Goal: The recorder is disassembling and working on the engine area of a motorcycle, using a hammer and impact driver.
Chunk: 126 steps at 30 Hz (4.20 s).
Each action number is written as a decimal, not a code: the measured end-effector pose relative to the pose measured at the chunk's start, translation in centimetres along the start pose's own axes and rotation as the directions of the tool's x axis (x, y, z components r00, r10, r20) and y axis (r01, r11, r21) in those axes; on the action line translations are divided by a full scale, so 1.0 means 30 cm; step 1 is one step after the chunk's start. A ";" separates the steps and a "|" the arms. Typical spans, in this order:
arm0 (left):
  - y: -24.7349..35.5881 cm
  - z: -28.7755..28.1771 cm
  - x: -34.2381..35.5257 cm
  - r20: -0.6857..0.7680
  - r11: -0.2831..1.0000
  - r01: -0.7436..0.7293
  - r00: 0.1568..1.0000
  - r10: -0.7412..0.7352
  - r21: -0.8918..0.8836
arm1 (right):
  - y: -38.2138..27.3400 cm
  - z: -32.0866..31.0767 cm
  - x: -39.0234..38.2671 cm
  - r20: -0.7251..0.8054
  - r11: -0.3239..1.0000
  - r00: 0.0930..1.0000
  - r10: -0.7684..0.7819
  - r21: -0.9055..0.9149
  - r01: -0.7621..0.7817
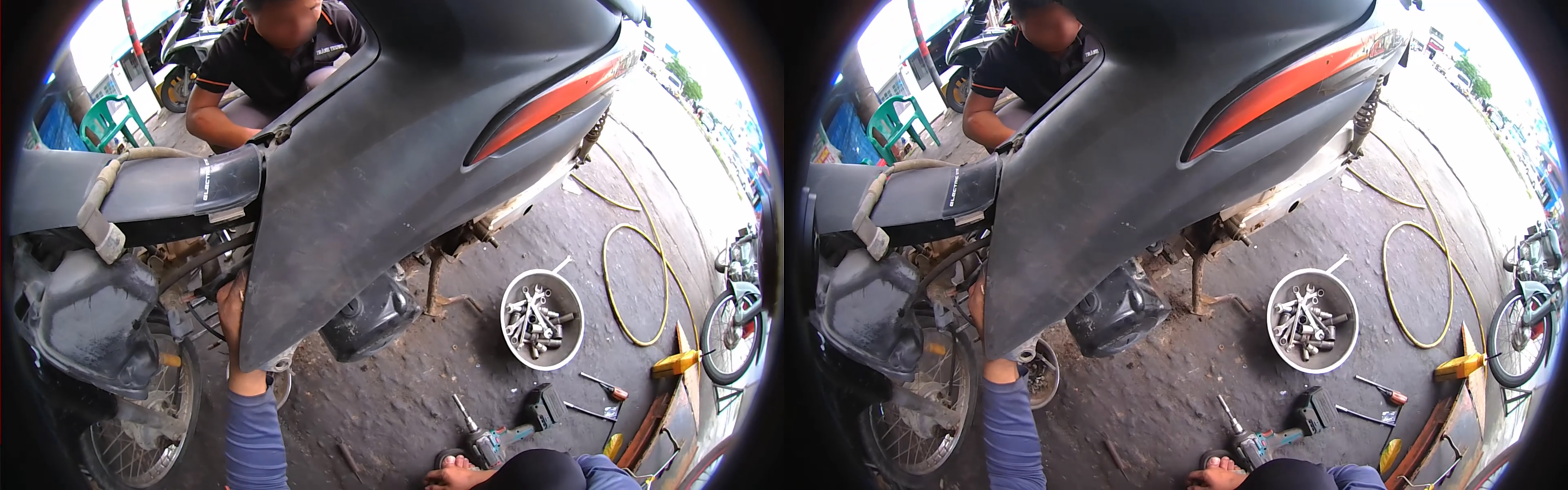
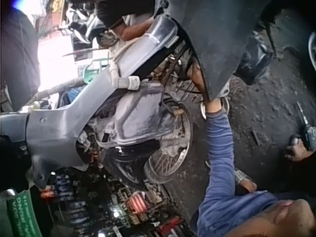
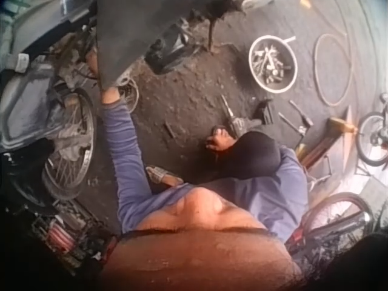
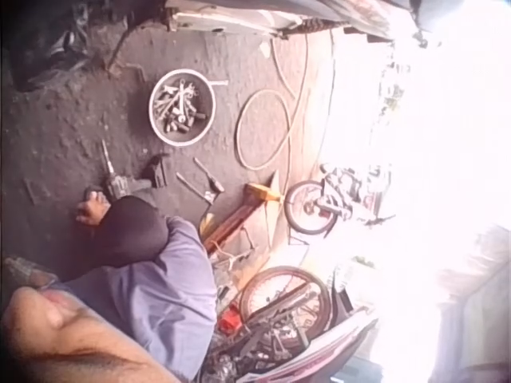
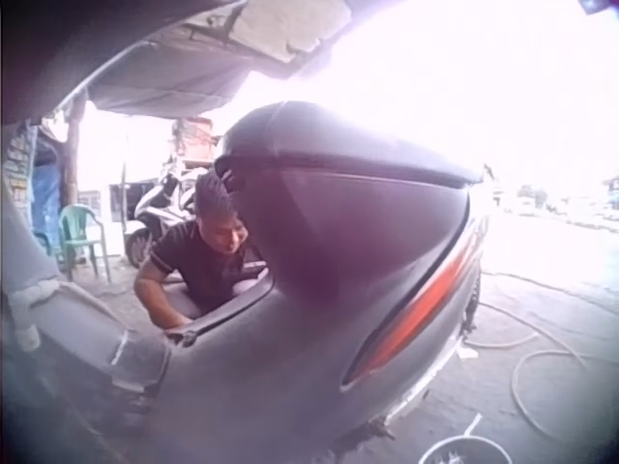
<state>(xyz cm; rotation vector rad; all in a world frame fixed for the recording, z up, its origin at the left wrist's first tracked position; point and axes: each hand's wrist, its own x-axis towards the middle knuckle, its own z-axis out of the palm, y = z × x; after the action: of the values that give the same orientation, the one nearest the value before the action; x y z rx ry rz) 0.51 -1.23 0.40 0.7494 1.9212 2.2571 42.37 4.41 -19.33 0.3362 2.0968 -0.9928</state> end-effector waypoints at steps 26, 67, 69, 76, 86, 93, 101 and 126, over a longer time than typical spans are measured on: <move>-0.097 -0.052 0.018 0.274 0.764 -0.532 0.846 0.458 0.365 | 0.025 0.032 0.024 -0.079 0.995 0.996 0.029 0.101 -0.021; -0.132 -0.102 0.014 0.452 0.282 -0.656 0.713 0.536 0.700 | -0.026 -0.043 -0.010 -0.011 0.997 1.000 0.006 0.071 -0.005; -0.138 -0.105 0.021 0.264 0.660 -0.514 0.855 0.446 0.548 | -0.032 -0.048 -0.014 -0.062 0.998 0.997 0.044 0.040 -0.042; -0.095 -0.091 0.047 0.443 0.527 -0.708 0.706 0.553 0.470 | 0.006 0.017 0.020 -0.049 0.996 0.997 0.053 0.069 -0.049; -0.122 -0.068 0.047 0.422 0.404 -0.781 0.606 0.674 0.476 | 0.222 0.253 0.183 -0.080 0.950 0.949 -0.304 0.048 0.308; -0.161 -0.104 0.033 0.186 0.816 -0.449 0.893 0.409 0.363 | 0.204 0.223 0.173 -0.123 0.929 0.927 -0.354 0.066 0.363; -0.171 -0.111 0.005 0.354 0.376 -0.708 0.654 0.668 0.598 | 0.053 0.071 0.056 -0.099 0.994 0.992 0.073 0.084 -0.065; -0.051 -0.131 -0.032 0.402 0.155 -0.559 0.736 0.545 0.814 | 0.059 -0.028 0.006 -0.051 0.982 0.997 -0.058 0.178 0.066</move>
<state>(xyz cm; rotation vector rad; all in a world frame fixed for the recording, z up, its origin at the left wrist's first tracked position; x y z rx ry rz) -0.65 -4.82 -1.70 1.8437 3.2771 0.9837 42.73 6.19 -20.11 0.3888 2.0738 -1.2263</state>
